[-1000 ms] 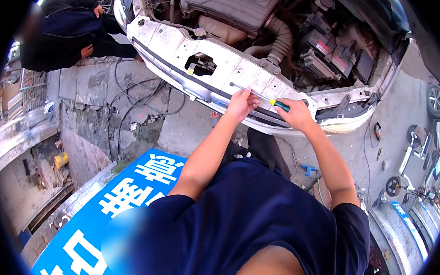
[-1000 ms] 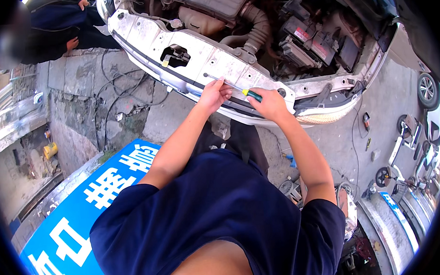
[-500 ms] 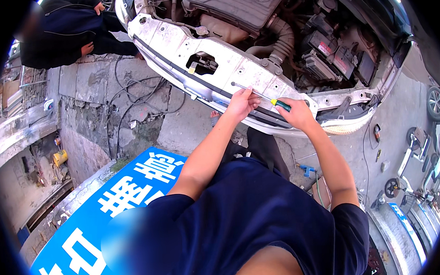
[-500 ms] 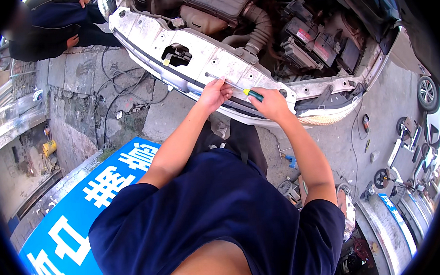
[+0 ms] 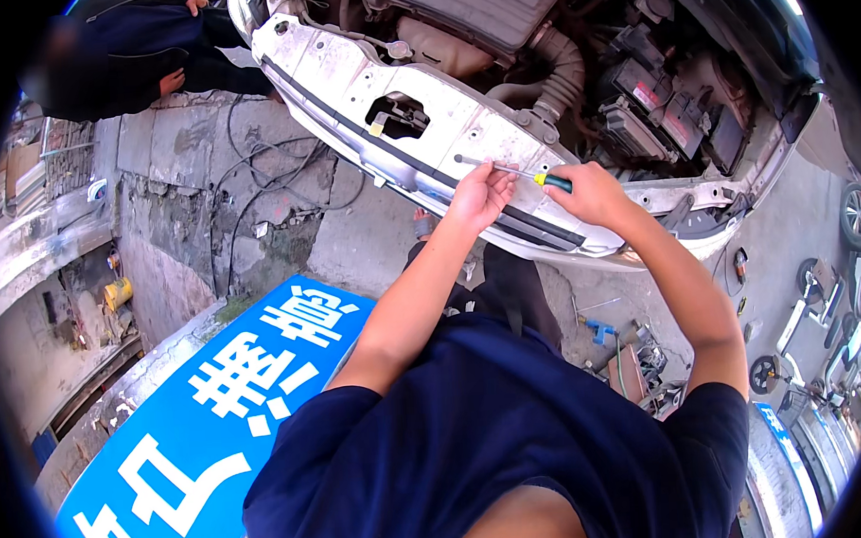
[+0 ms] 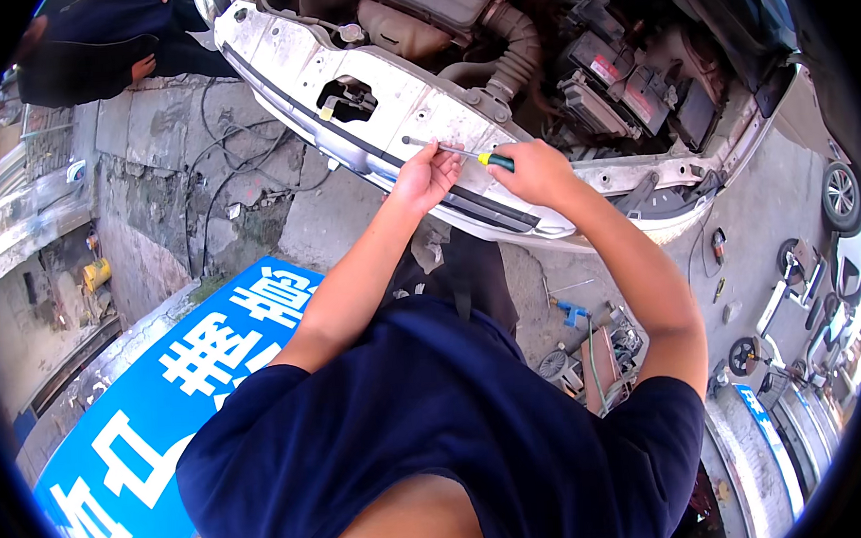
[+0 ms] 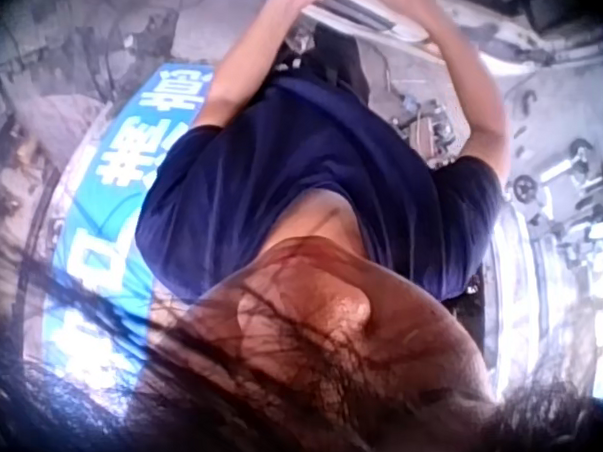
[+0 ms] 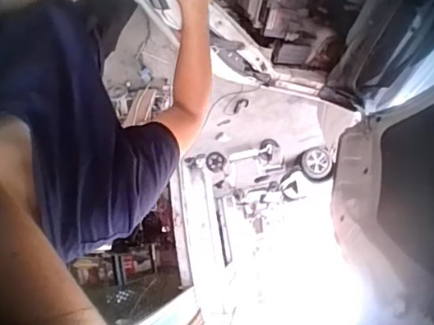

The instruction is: The person uses a ratchet and a screwdriver to remove bolts and screws from the front bumper of a white car. They systematically loosen fasteners along the top and sides of the bumper, eventually detaching the bumper cover from the vehicle's frame.

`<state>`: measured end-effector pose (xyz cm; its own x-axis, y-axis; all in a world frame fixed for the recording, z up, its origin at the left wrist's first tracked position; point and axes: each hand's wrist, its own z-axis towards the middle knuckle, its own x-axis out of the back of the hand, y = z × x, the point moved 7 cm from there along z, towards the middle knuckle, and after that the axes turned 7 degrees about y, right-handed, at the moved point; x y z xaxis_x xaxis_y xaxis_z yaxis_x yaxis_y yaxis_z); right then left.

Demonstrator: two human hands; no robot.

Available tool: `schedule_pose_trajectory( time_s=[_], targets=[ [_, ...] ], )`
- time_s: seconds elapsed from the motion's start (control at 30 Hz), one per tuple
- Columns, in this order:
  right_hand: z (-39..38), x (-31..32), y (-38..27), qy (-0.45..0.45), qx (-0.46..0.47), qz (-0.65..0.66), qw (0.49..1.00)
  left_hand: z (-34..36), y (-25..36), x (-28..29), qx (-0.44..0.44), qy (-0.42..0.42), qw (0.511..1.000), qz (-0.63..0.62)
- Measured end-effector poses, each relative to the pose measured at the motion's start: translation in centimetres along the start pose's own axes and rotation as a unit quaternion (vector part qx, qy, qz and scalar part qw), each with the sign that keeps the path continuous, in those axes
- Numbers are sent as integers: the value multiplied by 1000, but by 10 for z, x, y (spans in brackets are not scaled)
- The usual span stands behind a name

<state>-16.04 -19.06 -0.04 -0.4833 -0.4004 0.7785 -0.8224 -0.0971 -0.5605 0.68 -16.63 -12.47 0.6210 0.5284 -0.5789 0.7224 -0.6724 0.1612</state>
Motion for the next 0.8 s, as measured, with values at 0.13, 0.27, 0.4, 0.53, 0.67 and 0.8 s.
schedule_pose_trajectory(
  time_s=[0.13, 0.27, 0.4, 0.53, 0.67, 0.8],
  targets=[
    [10, -4, 15, 21, 73, -136, 988, -11, 18, 8, -135, 105, 962, 214],
    [3, -42, 43, 34, 76, 55, 995, -57, 77, 17, -453, 188, 651, 579],
    [2, -53, 49, -175, -148, 240, 943, -62, 101, 3, -479, 123, 568, 658],
    [3, -25, 25, 25, 85, -121, 989, -52, 103, -16, -478, 66, 526, 700],
    [6, -32, 30, -41, 16, 114, 992, -44, 104, -26, -482, 37, 475, 735],
    [9, -39, 41, -155, -104, 169, 968, -41, 106, -29, -465, 26, 467, 752]
  ],
)
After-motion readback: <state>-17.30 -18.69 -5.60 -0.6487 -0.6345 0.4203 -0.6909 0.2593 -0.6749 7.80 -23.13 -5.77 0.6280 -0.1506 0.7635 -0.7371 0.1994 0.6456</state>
